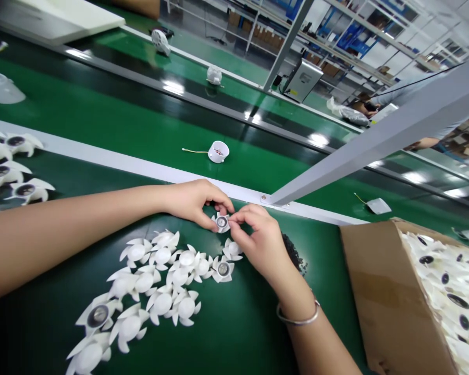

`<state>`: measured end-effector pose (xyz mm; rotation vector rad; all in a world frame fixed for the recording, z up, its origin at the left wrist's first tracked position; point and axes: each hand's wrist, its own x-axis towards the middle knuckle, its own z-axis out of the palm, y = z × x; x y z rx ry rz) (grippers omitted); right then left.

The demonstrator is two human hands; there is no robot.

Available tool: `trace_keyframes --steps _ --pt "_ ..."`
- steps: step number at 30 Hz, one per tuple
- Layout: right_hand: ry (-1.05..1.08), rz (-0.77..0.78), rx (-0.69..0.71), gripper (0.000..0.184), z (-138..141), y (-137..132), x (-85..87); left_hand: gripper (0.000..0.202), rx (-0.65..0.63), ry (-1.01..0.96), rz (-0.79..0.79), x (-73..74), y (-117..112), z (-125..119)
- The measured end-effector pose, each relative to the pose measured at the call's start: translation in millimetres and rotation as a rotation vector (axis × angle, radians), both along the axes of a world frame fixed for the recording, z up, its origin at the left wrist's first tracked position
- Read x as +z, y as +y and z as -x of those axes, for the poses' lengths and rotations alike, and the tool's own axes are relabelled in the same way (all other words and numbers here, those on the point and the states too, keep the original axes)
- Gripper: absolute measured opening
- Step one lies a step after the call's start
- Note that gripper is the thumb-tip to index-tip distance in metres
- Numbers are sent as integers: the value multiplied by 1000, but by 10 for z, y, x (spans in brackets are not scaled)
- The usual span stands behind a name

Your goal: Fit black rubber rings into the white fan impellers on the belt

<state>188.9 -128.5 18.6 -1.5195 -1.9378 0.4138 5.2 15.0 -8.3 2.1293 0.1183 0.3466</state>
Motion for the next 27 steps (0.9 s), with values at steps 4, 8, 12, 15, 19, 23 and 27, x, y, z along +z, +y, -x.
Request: trace_keyframes --steps 4,8,12,15,19,23,27 --pt "-48 -56 66 7 75 116 -127 36 -13 -9 5 9 1 0" --pt "-125 -122 103 7 55 114 -158 37 -15 28 16 12 19 -20" --pt "-155 -133 106 7 70 123 -146 36 -7 37 -10 21 21 -33" --pt "-174 -138 84 6 78 118 -146 36 -10 38 -13 28 18 -31" --pt "-190 -140 114 6 70 100 -143 38 -3 48 -2 35 16 -30" --pt "-213 -159 124 7 100 59 -108 41 9 61 29 30 20 -38" --pt "-477 -196 178 21 165 -58 -58 43 10 58 56 8 28 -45"
